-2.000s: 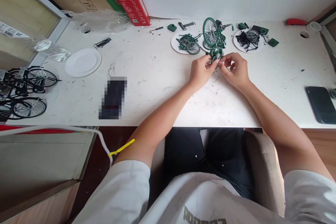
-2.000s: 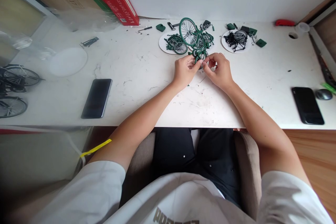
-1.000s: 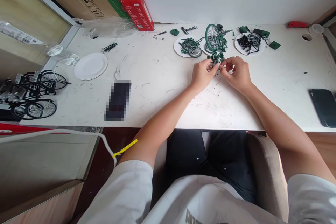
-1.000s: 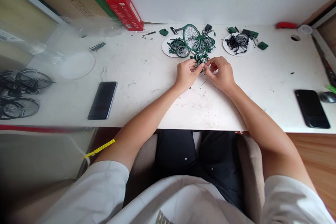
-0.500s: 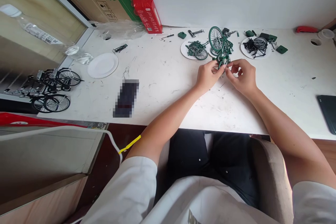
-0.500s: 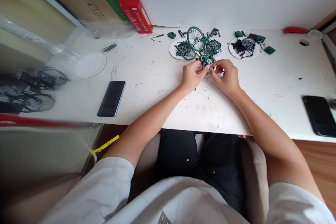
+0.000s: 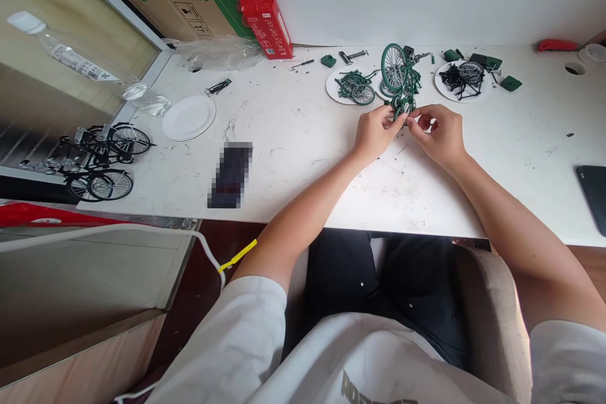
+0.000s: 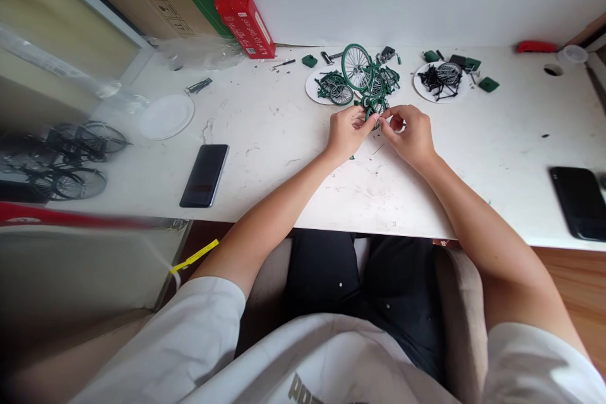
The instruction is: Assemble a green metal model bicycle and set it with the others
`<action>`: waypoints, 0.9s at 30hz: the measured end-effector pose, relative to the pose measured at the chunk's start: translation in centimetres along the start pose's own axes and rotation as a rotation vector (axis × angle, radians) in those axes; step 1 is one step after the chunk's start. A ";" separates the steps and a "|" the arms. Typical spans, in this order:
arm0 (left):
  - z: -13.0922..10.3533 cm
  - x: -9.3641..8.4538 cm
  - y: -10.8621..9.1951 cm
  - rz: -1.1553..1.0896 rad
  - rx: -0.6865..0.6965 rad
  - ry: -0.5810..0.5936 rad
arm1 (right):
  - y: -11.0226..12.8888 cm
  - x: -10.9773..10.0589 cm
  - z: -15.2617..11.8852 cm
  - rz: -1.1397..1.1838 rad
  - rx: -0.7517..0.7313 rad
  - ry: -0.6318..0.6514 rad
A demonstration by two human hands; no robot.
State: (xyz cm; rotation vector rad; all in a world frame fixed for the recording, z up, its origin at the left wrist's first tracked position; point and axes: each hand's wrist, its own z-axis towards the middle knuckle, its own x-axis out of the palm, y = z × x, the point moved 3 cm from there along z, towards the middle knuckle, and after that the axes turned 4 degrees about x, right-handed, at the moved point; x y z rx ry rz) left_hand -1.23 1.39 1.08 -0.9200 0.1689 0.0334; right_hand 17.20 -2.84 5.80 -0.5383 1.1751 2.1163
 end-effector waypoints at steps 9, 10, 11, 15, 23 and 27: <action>-0.1 -0.2 -0.8 -0.006 0.012 -0.005 | 0.5 -0.2 0.0 0.043 0.028 -0.015; -0.1 -0.2 -0.8 -0.006 0.011 -0.009 | 0.6 -0.2 0.0 0.042 0.026 -0.020; -0.1 -0.2 -0.8 -0.004 0.008 -0.011 | 0.6 -0.2 -0.1 0.043 0.022 -0.025; -0.1 -0.1 -0.8 -0.010 0.008 -0.011 | 0.8 -0.2 -0.1 0.048 -0.011 -0.034; -0.2 -0.1 -0.9 -0.006 -0.019 -0.026 | 0.7 -0.2 -0.2 0.039 -0.073 -0.056; -0.3 0.1 -0.5 -0.039 -0.029 0.000 | 0.6 -0.2 -0.2 0.023 -0.067 -0.060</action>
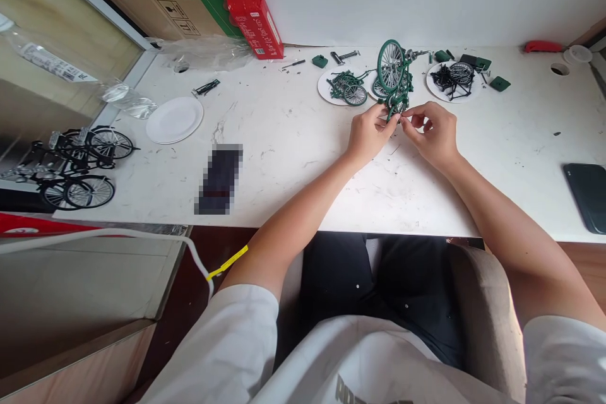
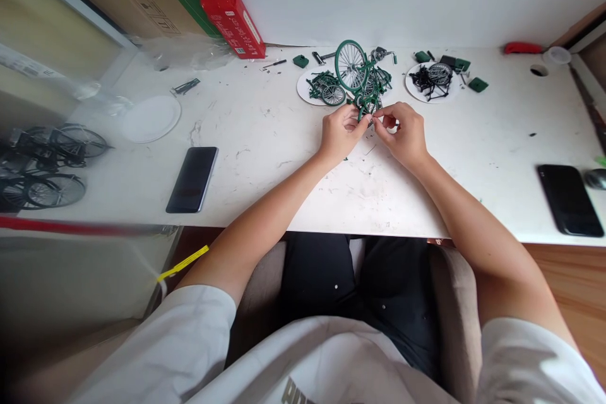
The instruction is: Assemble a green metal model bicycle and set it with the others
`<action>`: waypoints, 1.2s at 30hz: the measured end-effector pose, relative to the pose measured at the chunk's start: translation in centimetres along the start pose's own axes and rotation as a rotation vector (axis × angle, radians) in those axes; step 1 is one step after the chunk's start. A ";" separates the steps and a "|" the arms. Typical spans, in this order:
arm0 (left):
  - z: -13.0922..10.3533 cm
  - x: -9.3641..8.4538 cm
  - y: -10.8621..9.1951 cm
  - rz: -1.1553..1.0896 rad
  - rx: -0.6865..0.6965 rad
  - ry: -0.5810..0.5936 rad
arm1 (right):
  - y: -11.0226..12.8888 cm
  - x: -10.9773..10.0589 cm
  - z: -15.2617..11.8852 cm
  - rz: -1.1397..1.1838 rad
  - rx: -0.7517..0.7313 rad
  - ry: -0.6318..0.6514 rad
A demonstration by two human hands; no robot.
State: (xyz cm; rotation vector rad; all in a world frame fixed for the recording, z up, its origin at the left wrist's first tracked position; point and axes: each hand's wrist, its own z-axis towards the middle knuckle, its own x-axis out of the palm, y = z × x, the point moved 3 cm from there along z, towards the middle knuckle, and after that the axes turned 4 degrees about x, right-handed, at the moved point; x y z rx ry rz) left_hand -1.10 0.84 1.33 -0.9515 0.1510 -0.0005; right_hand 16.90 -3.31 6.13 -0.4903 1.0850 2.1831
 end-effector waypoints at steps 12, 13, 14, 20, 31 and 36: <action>0.0 0.0 0.6 -0.024 -0.022 0.031 | 0.0 0.0 0.0 -0.011 0.049 0.028; 0.0 0.0 0.6 -0.039 -0.024 0.034 | 0.0 0.0 0.0 -0.012 0.048 0.027; 0.0 0.0 0.6 -0.051 -0.025 0.033 | 0.0 0.0 0.0 -0.012 0.047 0.027; 0.1 0.0 0.6 -0.053 0.002 0.014 | 0.2 -0.1 0.0 -0.004 0.030 0.022; 0.1 0.0 0.8 -0.041 -0.009 0.019 | 0.0 0.1 -0.1 -0.027 0.026 0.034; 0.1 0.0 0.4 -0.064 -0.024 0.019 | -0.1 0.1 -0.1 -0.048 0.030 0.037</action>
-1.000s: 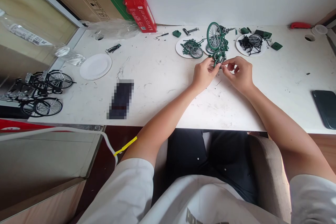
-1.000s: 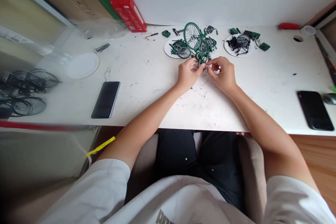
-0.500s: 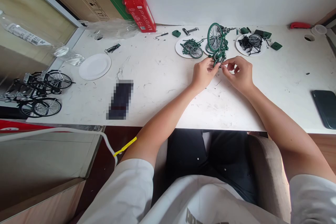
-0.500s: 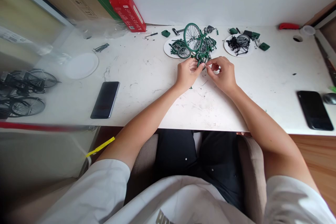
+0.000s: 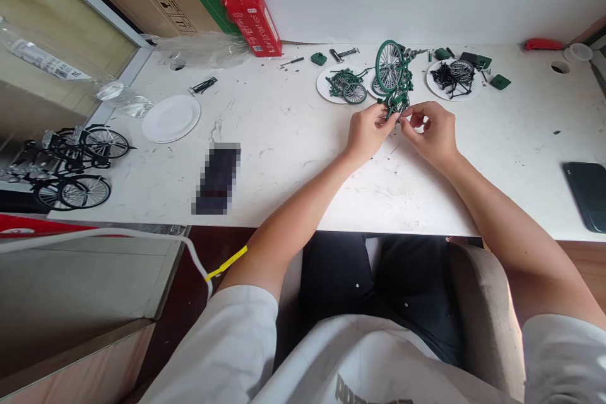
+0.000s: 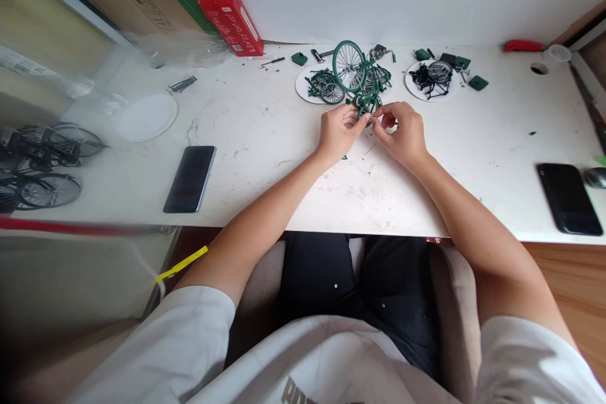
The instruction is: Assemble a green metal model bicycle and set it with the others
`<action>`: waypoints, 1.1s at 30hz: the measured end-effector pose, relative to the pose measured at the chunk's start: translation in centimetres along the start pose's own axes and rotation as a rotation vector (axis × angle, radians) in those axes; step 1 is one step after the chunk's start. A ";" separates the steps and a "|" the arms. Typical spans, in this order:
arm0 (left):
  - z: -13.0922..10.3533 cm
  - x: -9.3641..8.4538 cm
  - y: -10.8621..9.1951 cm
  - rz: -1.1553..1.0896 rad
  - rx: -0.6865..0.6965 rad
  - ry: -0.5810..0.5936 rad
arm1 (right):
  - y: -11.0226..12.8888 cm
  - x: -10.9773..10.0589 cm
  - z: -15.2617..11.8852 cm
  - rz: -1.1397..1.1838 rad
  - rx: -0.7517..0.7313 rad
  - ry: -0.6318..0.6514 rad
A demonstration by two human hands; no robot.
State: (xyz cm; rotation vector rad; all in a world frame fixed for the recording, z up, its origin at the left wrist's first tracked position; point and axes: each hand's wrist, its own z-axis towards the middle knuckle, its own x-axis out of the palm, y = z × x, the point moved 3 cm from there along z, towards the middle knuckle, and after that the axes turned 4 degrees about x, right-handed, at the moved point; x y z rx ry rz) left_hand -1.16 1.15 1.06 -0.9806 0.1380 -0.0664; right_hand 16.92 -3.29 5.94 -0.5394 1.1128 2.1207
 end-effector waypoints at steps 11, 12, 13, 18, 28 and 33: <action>0.1 0.1 0.2 0.000 0.013 0.014 | 0.0 0.0 0.0 -0.043 0.024 0.024; 0.1 0.1 0.2 0.004 0.019 0.016 | 0.1 0.0 0.0 -0.053 0.028 0.028; 0.1 0.1 0.3 0.009 0.024 0.018 | 0.1 0.0 0.0 -0.063 0.032 0.032; 0.1 0.1 0.3 0.043 0.044 0.024 | 0.1 0.0 0.0 -0.100 0.050 0.060; 0.0 -0.2 0.6 0.026 0.067 -0.004 | 0.2 0.1 -0.1 -0.099 0.047 0.057; 0.0 -0.3 0.7 0.054 0.061 -0.023 | 0.1 0.1 -0.2 -0.067 0.000 0.024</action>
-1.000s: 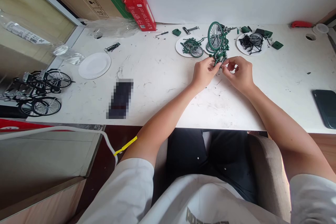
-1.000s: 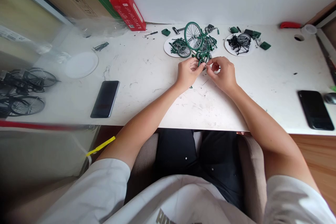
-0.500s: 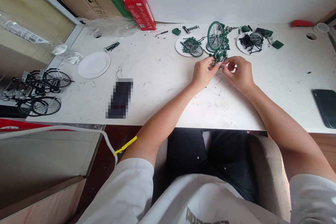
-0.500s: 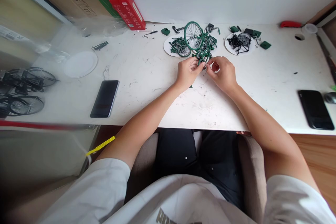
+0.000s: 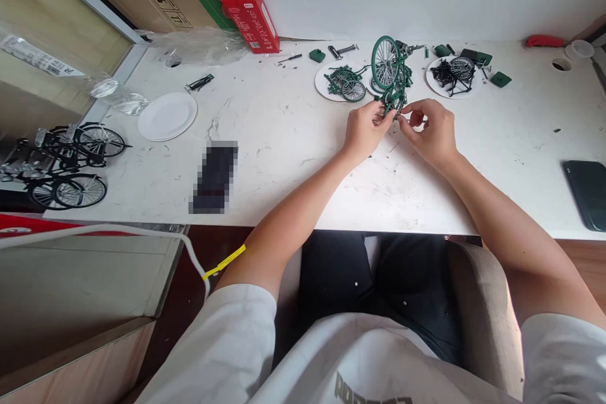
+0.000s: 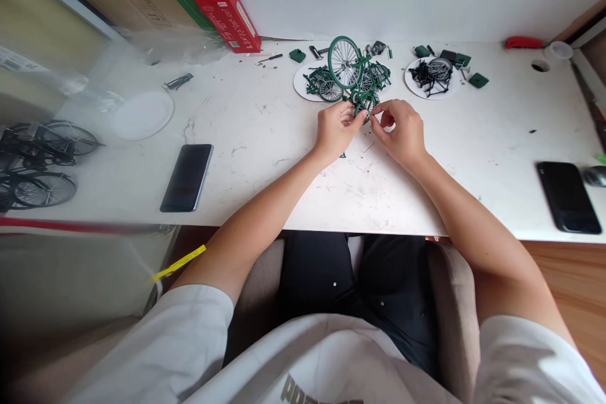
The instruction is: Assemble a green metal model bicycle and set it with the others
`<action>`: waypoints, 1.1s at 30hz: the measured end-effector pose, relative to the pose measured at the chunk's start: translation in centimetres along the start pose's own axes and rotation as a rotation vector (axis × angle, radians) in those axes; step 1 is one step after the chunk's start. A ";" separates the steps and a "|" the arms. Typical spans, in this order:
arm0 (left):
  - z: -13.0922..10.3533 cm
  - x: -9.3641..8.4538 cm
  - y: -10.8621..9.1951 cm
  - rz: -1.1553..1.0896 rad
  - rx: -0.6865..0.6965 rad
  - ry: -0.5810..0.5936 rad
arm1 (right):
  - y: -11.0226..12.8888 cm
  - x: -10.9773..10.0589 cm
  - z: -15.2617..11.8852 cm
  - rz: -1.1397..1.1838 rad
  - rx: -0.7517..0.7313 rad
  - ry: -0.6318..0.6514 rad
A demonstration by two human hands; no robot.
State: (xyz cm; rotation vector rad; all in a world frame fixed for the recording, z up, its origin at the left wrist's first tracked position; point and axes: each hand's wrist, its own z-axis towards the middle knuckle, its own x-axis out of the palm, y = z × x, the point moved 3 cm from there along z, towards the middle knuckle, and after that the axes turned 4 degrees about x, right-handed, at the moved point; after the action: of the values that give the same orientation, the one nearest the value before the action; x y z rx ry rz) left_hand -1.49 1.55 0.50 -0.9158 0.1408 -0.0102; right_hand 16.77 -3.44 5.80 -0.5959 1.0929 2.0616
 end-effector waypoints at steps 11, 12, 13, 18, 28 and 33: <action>0.0 0.1 -0.1 -0.008 -0.011 0.019 | 0.0 0.1 0.0 -0.011 -0.020 0.010; 0.0 0.1 -0.3 -0.005 -0.015 0.023 | 0.1 0.0 0.0 -0.024 -0.008 0.017; 0.0 0.1 -0.5 0.001 -0.020 0.028 | 0.2 0.0 0.0 -0.040 0.007 0.027; 0.0 0.0 -1.1 0.016 -0.058 0.050 | 0.8 -0.1 0.0 -0.106 0.063 0.059; 0.0 0.1 -1.3 0.008 -0.060 0.049 | 1.2 -0.1 -0.1 -0.230 0.021 0.066; 0.0 0.1 -1.2 0.005 -0.057 0.041 | 1.4 -0.1 -0.1 -0.239 -0.001 0.068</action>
State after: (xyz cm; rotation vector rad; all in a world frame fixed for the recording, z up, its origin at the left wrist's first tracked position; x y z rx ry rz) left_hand -1.30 0.83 1.41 -0.9721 0.1826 -0.0201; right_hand 15.75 -4.05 6.55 -0.7640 1.0061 1.8472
